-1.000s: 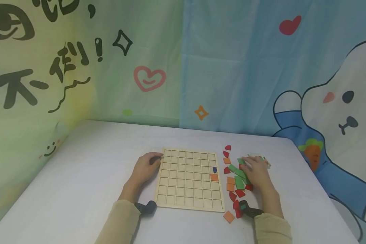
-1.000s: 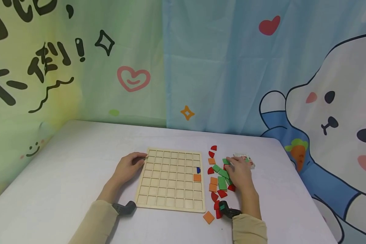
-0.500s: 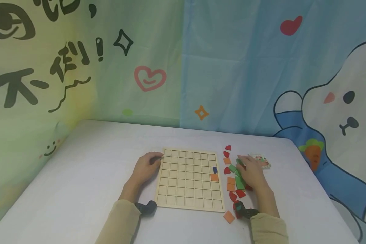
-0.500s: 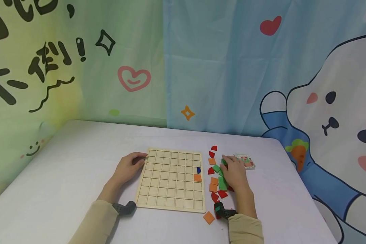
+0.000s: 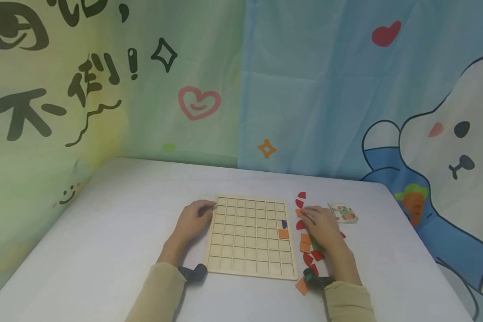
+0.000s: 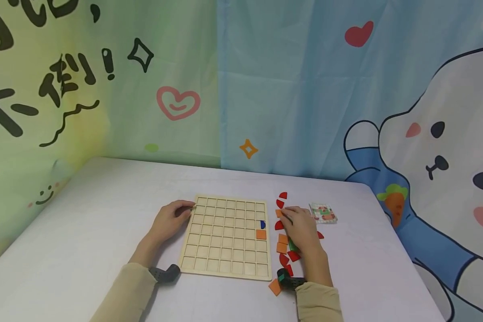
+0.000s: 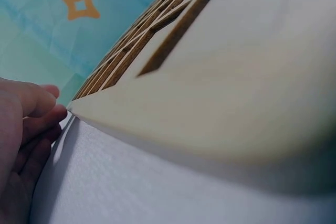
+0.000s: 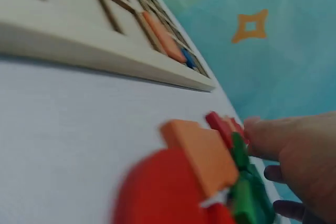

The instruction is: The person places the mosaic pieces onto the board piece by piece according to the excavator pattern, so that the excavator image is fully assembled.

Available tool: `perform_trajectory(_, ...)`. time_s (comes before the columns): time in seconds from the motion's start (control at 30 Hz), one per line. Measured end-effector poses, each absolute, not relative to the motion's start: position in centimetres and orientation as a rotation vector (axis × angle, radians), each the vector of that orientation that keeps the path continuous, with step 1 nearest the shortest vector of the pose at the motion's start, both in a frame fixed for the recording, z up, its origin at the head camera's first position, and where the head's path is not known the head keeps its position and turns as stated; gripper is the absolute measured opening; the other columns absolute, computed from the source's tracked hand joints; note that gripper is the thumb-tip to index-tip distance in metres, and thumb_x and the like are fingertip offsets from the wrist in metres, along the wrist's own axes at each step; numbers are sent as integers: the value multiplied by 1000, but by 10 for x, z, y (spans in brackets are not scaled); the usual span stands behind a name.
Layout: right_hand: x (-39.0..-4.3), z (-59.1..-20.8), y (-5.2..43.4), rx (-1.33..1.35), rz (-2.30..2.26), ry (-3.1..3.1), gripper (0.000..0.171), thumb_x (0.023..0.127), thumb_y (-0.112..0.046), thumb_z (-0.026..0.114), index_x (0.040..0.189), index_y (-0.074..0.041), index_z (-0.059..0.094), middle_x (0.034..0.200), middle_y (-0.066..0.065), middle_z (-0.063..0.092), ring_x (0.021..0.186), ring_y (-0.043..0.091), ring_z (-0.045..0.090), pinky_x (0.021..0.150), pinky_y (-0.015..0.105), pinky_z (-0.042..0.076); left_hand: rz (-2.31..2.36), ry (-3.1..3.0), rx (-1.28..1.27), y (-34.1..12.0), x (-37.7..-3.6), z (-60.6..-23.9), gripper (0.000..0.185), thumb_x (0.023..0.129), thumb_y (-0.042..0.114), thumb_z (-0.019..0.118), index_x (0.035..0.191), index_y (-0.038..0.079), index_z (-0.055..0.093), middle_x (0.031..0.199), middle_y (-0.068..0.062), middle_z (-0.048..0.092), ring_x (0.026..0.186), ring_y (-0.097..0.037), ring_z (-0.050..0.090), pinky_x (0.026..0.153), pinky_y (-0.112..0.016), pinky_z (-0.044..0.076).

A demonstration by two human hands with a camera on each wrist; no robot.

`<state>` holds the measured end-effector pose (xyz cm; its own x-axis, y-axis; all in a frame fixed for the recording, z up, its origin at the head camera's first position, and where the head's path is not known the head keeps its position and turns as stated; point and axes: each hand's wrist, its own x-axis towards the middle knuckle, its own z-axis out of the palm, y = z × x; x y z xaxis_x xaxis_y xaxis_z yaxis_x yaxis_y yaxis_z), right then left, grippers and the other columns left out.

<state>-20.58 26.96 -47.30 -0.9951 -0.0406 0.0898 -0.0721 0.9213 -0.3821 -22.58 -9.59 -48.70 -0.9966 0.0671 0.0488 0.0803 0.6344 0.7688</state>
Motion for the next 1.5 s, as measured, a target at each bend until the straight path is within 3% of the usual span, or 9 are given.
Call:
perform_trajectory(0.37, -200, -461, 278, -23, 598, -3076, 36, 84, -24, 72, 117, -9, 67, 126, 21, 52, 122, 42, 40, 102, 66, 35, -1328, -2824, -117, -94, -225, -484, 30, 93, 25, 56, 122, 17, 63, 134, -7, 58, 134, -27, 44, 115, -47, 31)
perform_trajectory(0.57, -203, -461, 276, -71, 698, -3054, 26, 86, -19, 70, 109, -10, 65, 110, 15, 64, 101, 31, 53, 92, 54, 48, -1322, -2845, -95, -95, -224, -485, 31, 94, 26, 55, 122, 18, 62, 136, -6, 56, 135, -27, 43, 115, -47, 31)
perform_trajectory(0.7, -202, -456, 268, -146, 828, -2994, 21, 90, -20, 65, 110, -12, 64, 113, 13, 65, 102, 29, 56, 92, 51, 50, -1319, -2848, -99, -94, -225, -486, 31, 94, 26, 54, 123, 18, 62, 136, -6, 56, 135, -26, 43, 115, -47, 31)
perform_trajectory(0.83, -201, -450, 245, -76, 974, -2906, 19, 90, -22, 65, 108, -15, 67, 108, 8, 69, 93, 23, 60, 78, 40, 55, -1319, -2851, -99, -95, -225, -485, 31, 94, 27, 55, 122, 18, 62, 135, -6, 57, 135, -26, 43, 116, -46, 30)
perform_trajectory(0.93, -203, -450, 223, 73, 1051, -2883, 15, 89, -22, 67, 103, -17, 69, 97, 3, 71, 84, 19, 61, 67, 30, 51, -1316, -2846, -102, -95, -225, -485, 31, 94, 27, 55, 123, 17, 62, 135, -6, 57, 135, -26, 44, 116, -46, 31)
perform_trajectory(1.03, -203, -455, 208, 157, 1050, -2897, 12, 88, -21, 68, 100, -19, 70, 95, -1, 72, 84, 16, 60, 70, 28, 48, -1316, -2837, -110, -95, -225, -484, 31, 94, 26, 55, 122, 17, 62, 134, -7, 58, 134, -27, 44, 115, -47, 31)
perform_trajectory(1.27, -204, -465, 200, 154, 985, -2890, 11, 85, -17, 72, 95, -16, 72, 94, 0, 73, 88, 18, 63, 82, 40, 53, -1316, -2825, -117, -94, -225, -485, 30, 93, 24, 56, 122, 17, 62, 134, -7, 58, 134, -27, 45, 115, -47, 32)
perform_trajectory(1.5, -205, -467, 198, 188, 980, -2904, 12, 84, -16, 72, 96, -15, 72, 98, 2, 72, 95, 20, 64, 87, 41, 53, -1304, -2837, -113, -95, -225, -485, 30, 94, 24, 55, 123, 17, 62, 135, -7, 57, 134, -27, 44, 115, -47, 31)
